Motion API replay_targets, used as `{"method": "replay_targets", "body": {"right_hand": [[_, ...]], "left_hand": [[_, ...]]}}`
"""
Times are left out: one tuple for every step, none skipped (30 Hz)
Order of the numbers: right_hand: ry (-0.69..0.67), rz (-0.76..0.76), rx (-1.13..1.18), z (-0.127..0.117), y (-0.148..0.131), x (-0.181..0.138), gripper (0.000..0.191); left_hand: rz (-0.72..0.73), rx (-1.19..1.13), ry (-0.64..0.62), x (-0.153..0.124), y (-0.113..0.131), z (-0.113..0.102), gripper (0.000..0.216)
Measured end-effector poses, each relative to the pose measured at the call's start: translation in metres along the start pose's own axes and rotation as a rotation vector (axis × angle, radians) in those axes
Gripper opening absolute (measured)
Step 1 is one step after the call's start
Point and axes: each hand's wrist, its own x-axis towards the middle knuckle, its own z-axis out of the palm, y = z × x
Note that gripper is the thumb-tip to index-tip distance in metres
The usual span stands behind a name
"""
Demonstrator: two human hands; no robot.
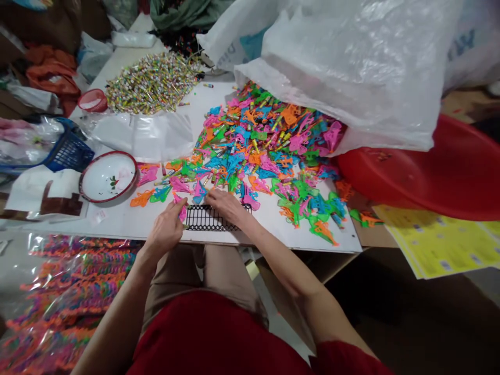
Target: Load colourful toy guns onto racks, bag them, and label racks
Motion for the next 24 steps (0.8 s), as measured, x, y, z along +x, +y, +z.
{"method": "replay_targets", "body": {"right_hand": [[0.000, 0.039, 0.000, 0.004, -0.005, -0.010, 0.023], [0.024, 0.111, -0.008, 0.009, -0.011, -0.017, 0.023], [0.060, 0.201, -0.024, 0.013, -0.017, -0.019, 0.022], [0.089, 0.291, -0.039, 0.016, -0.023, -0.017, 0.022], [0.102, 0.376, -0.046, 0.018, -0.027, -0.013, 0.021], [0.095, 0.446, -0.040, 0.020, -0.031, -0.007, 0.020], [0.081, 0.506, -0.018, 0.020, -0.032, -0.001, 0.019], [0.070, 0.559, 0.018, 0.018, -0.033, 0.004, 0.018], [0.072, 0.610, 0.071, 0.016, -0.032, 0.007, 0.017], [0.092, 0.659, 0.138, 0.014, -0.030, 0.008, 0.017], [0.134, 0.694, 0.223, 0.012, -0.027, 0.006, 0.015], [0.198, 0.706, 0.323, 0.010, -0.026, 0.002, 0.015], [0.274, 0.697, 0.437, 0.010, -0.026, -0.005, 0.015], [0.349, 0.667, 0.561, 0.012, -0.029, -0.012, 0.017], [0.413, 0.627, 0.685, 0.016, -0.033, -0.019, 0.021], [0.456, 0.590, 0.799, 0.021, -0.040, -0.027, 0.023], [0.464, 0.570, 0.903, 0.027, -0.048, -0.033, 0.024], [0.442, 0.573, 0.998, 0.033, -0.057, -0.038, 0.022], [0.404, 0.593, 1.084, 0.039, -0.065, -0.042, 0.018], [0.365, 0.620, 1.153, 0.043, -0.071, -0.044, 0.015], [0.342, 0.640, 1.198, 0.046, -0.075, -0.046, 0.013], [0.345, 0.642, 1.208, 0.046, -0.076, -0.046, 0.014], [0.373, 0.626, 1.180, 0.045, -0.075, -0.045, 0.017], [0.410, 0.595, 1.117, 0.042, -0.072, -0.044, 0.020]], "left_hand": [[-0.001, 0.016, -0.002, 0.000, 0.002, 0.000, 0.062], [-0.004, 0.035, -0.002, 0.001, 0.004, 0.001, 0.063], [-0.007, 0.053, -0.001, 0.001, 0.007, 0.002, 0.063], [-0.009, 0.068, -0.004, 0.001, 0.009, 0.002, 0.063], [-0.009, 0.080, -0.011, 0.001, 0.012, 0.003, 0.063], [-0.011, 0.088, -0.019, 0.001, 0.014, 0.003, 0.064], [-0.010, 0.092, -0.029, 0.001, 0.016, 0.003, 0.064], [-0.008, 0.093, -0.039, 0.001, 0.017, 0.003, 0.064], [-0.004, 0.093, -0.048, 0.000, 0.017, 0.002, 0.063], [0.001, 0.093, -0.052, 0.000, 0.017, 0.001, 0.063], [0.003, 0.092, -0.052, 0.000, 0.015, 0.000, 0.063], [0.006, 0.089, -0.050, -0.001, 0.014, 0.000, 0.063], [0.007, 0.082, -0.048, 0.000, 0.013, 0.000, 0.063], [0.008, 0.074, -0.044, 0.000, 0.011, 0.000, 0.064], [0.007, 0.064, -0.040, 0.001, 0.010, 0.000, 0.064], [0.007, 0.057, -0.037, 0.001, 0.010, 0.000, 0.064], [0.007, 0.052, -0.034, 0.002, 0.010, 0.001, 0.063], [0.006, 0.050, -0.033, 0.003, 0.009, 0.001, 0.063], [0.004, 0.050, -0.033, 0.003, 0.009, 0.002, 0.062], [0.006, 0.051, -0.035, 0.004, 0.009, 0.002, 0.062], [0.011, 0.049, -0.039, 0.004, 0.009, 0.002, 0.062], [0.018, 0.048, -0.043, 0.004, 0.009, 0.001, 0.062], [0.028, 0.047, -0.045, 0.004, 0.009, 0.001, 0.062], [0.035, 0.048, -0.044, 0.004, 0.008, 0.000, 0.061]]}}
